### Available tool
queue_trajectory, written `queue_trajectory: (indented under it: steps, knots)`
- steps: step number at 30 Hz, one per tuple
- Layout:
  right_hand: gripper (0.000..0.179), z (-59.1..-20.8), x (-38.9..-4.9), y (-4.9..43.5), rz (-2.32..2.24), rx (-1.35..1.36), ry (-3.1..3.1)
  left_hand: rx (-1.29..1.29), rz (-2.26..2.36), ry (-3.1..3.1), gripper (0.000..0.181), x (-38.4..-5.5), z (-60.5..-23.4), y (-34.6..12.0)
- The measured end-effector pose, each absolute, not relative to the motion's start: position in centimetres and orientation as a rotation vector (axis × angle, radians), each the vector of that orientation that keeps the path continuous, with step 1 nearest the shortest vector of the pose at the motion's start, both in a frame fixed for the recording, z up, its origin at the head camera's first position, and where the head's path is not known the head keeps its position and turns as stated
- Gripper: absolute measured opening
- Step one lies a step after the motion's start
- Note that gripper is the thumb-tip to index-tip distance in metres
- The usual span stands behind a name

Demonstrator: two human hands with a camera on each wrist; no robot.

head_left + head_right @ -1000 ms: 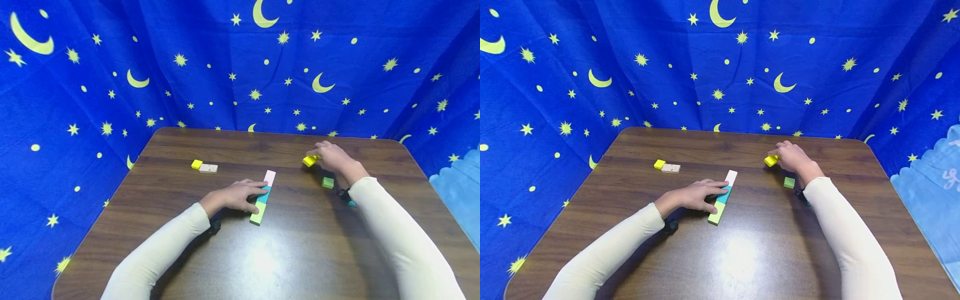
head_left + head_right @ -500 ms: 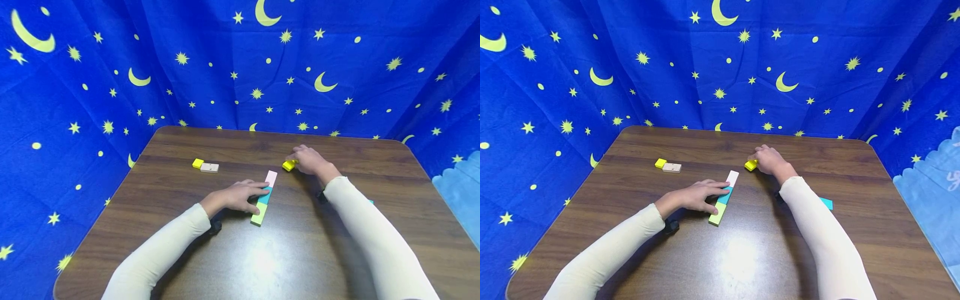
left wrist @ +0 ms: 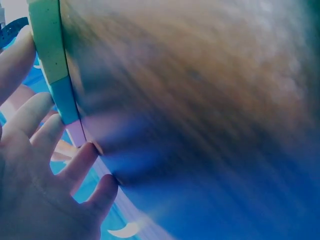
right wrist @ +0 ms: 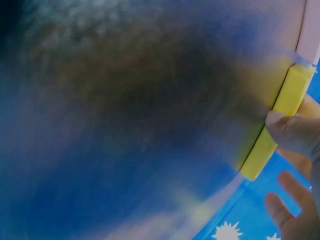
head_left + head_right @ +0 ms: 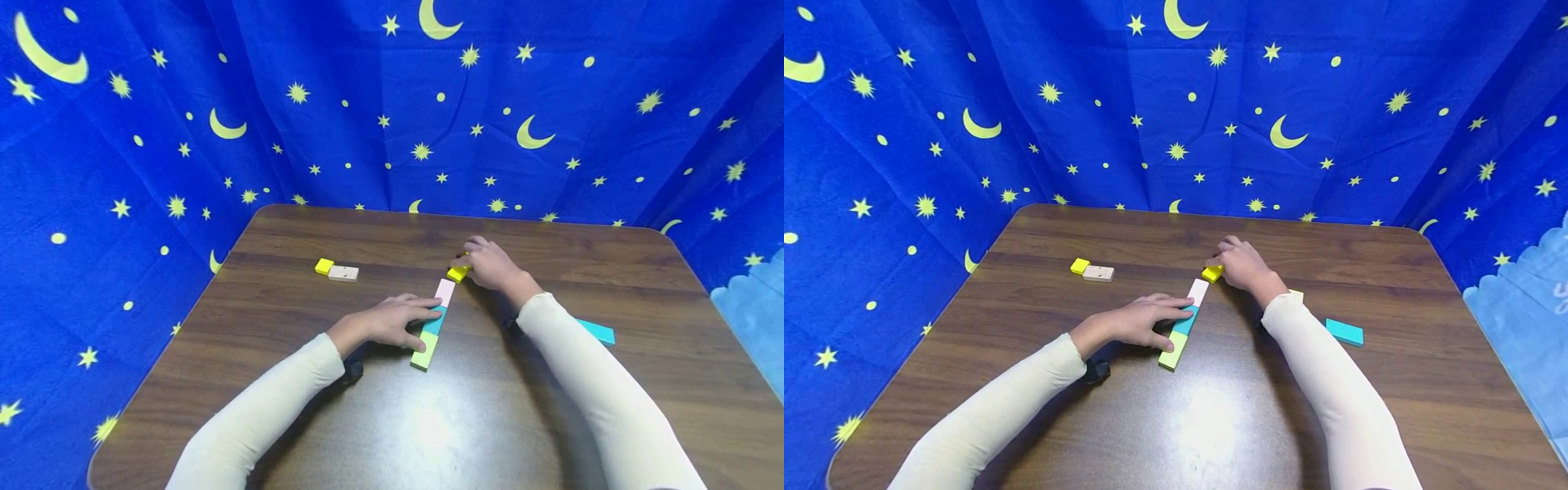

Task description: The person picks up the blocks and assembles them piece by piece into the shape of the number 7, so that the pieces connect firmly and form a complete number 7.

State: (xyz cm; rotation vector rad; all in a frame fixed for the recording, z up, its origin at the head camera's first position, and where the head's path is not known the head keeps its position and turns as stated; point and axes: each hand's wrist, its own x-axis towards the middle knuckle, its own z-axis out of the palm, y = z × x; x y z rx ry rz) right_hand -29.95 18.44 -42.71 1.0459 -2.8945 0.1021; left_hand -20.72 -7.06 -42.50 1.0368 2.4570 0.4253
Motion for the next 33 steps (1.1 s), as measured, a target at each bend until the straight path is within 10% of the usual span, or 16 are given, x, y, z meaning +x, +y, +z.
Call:
queue_trajectory:
  steps: [33]
  knots:
    - [0.040,-42.8,-30.0,17.1,0.174,1.246,-2.866,1.027,0.405,2.467,0.071,-20.1,-42.6,-7.2]
